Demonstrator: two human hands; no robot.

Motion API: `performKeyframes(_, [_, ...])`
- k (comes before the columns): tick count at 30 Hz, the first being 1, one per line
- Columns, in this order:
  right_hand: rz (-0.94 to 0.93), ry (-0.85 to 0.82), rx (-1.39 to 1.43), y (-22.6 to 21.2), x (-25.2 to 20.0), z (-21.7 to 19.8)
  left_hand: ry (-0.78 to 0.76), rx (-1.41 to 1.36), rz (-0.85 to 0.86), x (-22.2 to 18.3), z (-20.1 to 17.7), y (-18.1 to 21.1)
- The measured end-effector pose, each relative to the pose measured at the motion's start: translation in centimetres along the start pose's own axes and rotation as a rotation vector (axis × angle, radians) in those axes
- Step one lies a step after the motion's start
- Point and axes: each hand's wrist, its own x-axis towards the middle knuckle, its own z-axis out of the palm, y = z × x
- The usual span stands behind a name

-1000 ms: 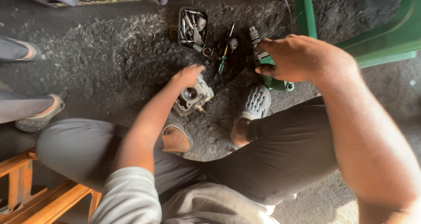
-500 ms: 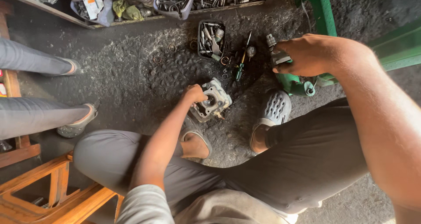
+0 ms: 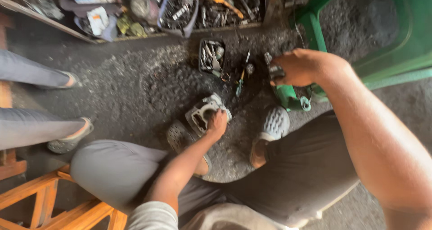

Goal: The person cleans and handles engine components using a cloth and small tools while seated on the floor.

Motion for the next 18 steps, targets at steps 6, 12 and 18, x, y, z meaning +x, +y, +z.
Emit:
performKeyframes(6, [-0.046,0.002,0.014,0.7,0.4,0.9,-0.259,-0.732,-0.404,3.0,-6.1,-0.2])
performKeyframes(12, [-0.049,-0.007,0.049,0.0,0.3,0.5,0.081,-1.389,-0.205,6.9,-26.2,0.9])
performKeyframes(18, [-0.047,-0.020,0.039,-0.6,0.6,0.0,1.085,-0.679,0.268,11.3,-52.3,2.3])
